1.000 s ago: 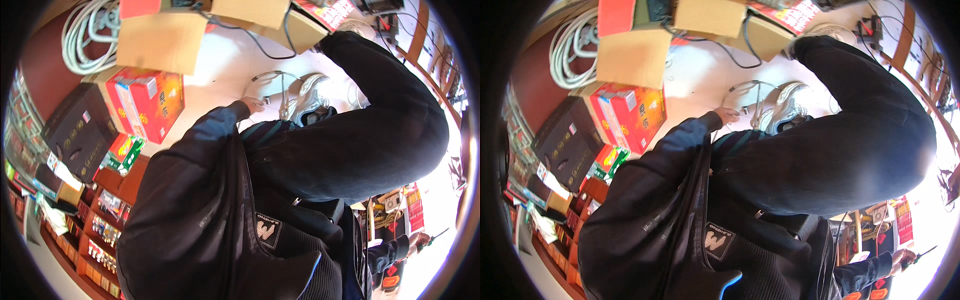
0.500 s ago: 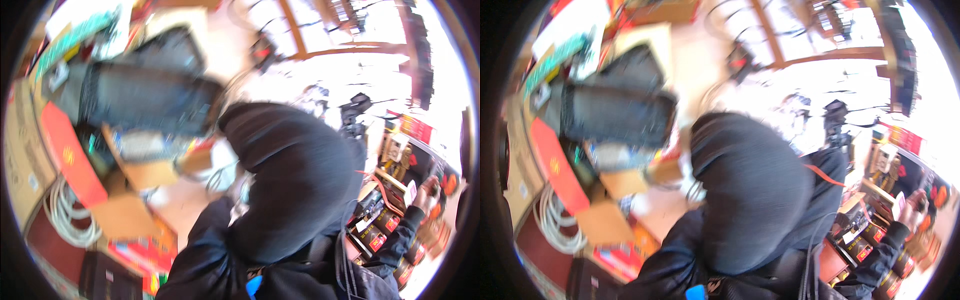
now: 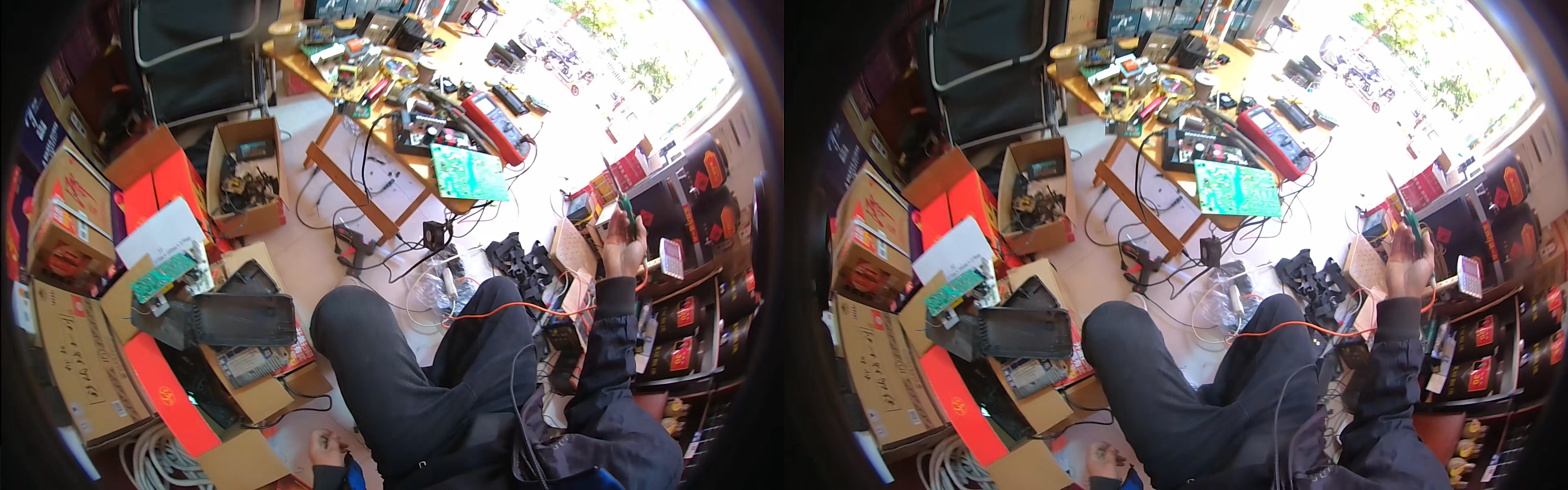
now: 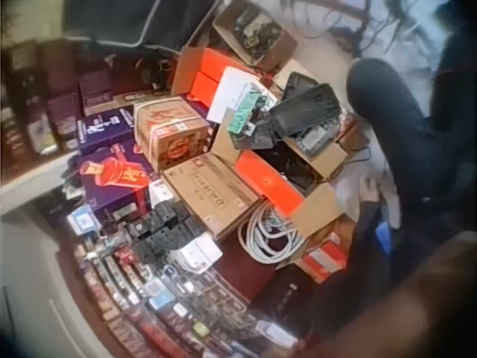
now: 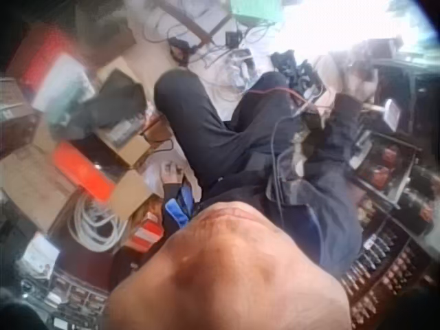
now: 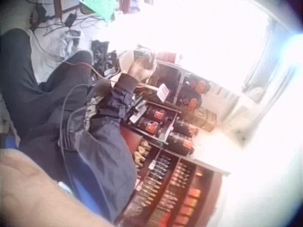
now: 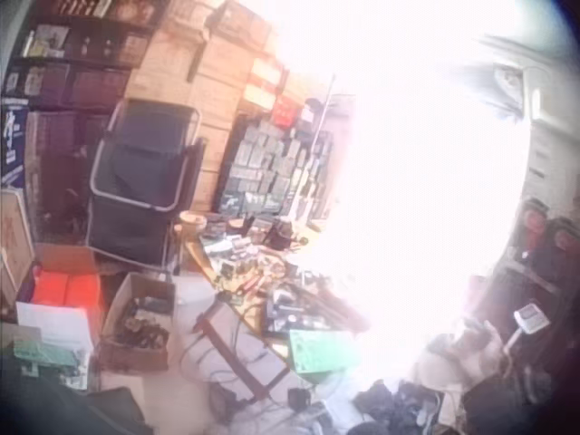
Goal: The person sits on the floor and uses a soldering iron to work on a green circuit board, applying heat to specific points and handling small components. They flip the board over, continue soldering, and place the board on a nearby table.
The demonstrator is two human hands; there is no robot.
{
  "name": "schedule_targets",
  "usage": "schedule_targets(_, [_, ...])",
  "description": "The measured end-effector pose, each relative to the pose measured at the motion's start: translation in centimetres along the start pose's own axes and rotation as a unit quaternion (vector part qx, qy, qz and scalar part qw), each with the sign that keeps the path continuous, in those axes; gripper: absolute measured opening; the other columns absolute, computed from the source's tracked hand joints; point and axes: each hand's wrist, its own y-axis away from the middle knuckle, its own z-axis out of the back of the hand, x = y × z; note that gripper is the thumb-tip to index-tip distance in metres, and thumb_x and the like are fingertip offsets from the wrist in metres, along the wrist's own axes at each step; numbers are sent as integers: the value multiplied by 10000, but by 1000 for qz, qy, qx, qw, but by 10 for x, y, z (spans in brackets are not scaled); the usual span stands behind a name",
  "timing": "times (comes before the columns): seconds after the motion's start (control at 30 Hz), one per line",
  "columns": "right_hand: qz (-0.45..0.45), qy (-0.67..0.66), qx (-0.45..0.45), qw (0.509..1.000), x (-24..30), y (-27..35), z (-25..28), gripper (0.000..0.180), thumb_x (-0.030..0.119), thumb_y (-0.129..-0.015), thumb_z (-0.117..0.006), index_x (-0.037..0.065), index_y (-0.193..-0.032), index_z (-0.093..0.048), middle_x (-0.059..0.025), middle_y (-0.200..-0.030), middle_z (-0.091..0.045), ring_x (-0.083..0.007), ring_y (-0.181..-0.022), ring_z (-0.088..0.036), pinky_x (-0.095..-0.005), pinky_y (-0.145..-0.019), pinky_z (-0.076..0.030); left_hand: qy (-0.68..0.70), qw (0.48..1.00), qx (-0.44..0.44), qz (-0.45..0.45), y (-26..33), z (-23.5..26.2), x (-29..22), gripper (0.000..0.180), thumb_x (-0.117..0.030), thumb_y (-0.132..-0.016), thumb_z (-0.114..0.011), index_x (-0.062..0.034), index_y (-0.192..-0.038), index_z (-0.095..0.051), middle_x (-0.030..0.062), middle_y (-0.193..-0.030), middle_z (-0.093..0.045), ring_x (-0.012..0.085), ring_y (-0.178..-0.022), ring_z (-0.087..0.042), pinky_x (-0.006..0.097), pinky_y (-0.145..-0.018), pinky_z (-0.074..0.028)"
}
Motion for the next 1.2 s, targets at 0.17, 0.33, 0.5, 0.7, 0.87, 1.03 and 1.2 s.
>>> schedule_targets(0.17, [57, -22, 12, 998, 3, -44, -6, 234, 111, -1011, -527, -107, -1015, -612, -191, -974, -664, -304, -918, -669, -433, -965, -576, 93, 960, 13, -265, 43, 4, -182, 90, -77, -969, -553, -18, -995, -490, 147, -875, -632, 217, -716, -672, 321, -627, -560])
schedule_targets(0.33, [42, -7, 42, 998, 6, -96, -42, 242, 139, -1043, -458, -89, -1113, -499, -211, -1054, -593, -308, -986, -629, -466, -1003, -548, 120, 857, 211, -454, 72, -79, -316, 110, -5, -958, -503, -47, -1055, -471, 205, -1075, -638, 195, -791, -632, 298, -691, -500])
schedule_targets(0.5, [87, 72, 40, 993, 22, -141, -87, 205, 124, -1040, -464, -68, -1108, -486, -245, -1090, -608, -312, -955, -650, -479, -966, -566, 143, 783, 296, -529, 52, -175, -407, 150, -31, -966, -542, -79, -1060, -437, 198, -1109, -647, 193, -848, -630, 301, -745, -473])
schedule_targets(0.7, [77, 207, 51, 974, 18, -199, -135, 227, 146, -1039, -504, -59, -1112, -567, -175, -968, -672, -256, -869, -690, -395, -890, -607, 300, 814, 178, -465, -54, -264, -478, 205, -60, -949, -659, -72, -1006, -463, 148, -1108, -673, 192, -889, -670, 322, -833, -529])
schedule_targets(0.87, [82, 371, 84, 921, -28, -254, -167, 370, 301, -1068, -510, -34, -925, -578, -97, -810, -595, -233, -841, -681, -386, -888, -615, 375, 837, 60, -394, -119, -269, -473, 195, -81, -968, -647, -46, -1098, -506, 101, -1071, -657, 150, -898, -630, 276, -823, -499])
schedule_targets(1.03, [75, 475, 56, 875, -86, -308, -193, 407, 349, -1041, -559, -51, -999, -619, -107, -861, -639, -171, -783, -676, -301, -726, -631, 376, 800, 107, -456, -133, -269, -496, 223, -104, -981, -648, -36, -1155, -526, 103, -1106, -667, 137, -916, -613, 285, -863, -487])
schedule_targets(1.2, [71, 521, 51, 849, -110, -342, -197, 488, 414, -1028, -562, -71, -1008, -609, -124, -919, -630, -191, -794, -680, -313, -702, -629, 384, 804, 109, -442, -147, -279, -519, 238, -127, -985, -648, -53, -1181, -536, 62, -1074, -661, 118, -903, -589, 277, -858, -465])
